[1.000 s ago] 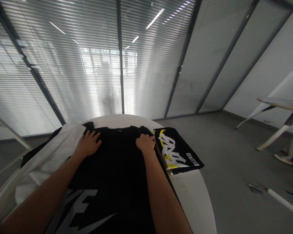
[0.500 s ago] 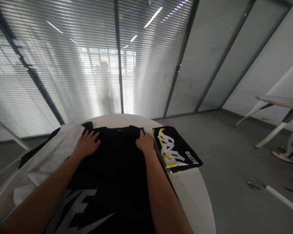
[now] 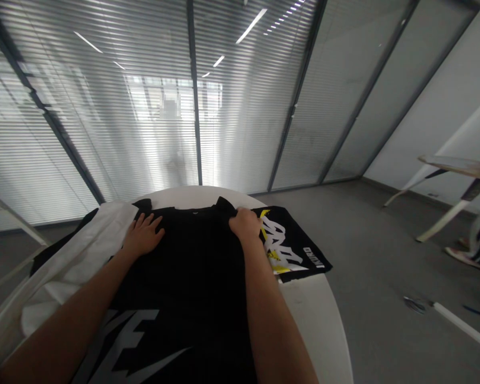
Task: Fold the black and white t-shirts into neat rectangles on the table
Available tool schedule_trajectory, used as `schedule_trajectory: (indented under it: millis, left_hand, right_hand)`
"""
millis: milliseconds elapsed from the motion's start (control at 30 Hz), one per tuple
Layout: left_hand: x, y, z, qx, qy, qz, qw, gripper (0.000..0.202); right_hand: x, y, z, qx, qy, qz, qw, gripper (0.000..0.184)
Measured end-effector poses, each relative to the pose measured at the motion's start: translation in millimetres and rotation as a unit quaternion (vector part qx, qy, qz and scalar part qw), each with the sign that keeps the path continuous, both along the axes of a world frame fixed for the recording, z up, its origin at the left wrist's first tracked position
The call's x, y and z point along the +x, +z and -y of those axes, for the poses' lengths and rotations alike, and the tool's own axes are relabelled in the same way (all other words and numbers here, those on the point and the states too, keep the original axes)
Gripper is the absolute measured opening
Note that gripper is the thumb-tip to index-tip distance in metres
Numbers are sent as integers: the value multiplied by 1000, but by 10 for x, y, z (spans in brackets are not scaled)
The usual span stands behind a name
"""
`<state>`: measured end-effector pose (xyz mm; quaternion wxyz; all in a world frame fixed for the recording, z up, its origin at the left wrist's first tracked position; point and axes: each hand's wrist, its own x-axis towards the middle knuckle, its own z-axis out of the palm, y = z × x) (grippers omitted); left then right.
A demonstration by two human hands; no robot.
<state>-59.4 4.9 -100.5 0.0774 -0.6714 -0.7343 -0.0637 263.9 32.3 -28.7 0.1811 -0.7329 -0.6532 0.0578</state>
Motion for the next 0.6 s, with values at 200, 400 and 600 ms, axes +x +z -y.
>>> schedule_trajectory:
  millis: [200,400,600]
  left_hand:
    - [-5,-13,-11,3,1,2,1000,62]
    - [-2,-10,-11,5,0,3,1000,62]
    - [-7,-10,-12,0,-2,7,1000,62]
  right_hand:
    - [454,138,-72,20,-48,-68,996,37]
    - [704,148,-65,43,-126,-72,988,41]
    - [783,229,-16,59,-101,-59,991,42]
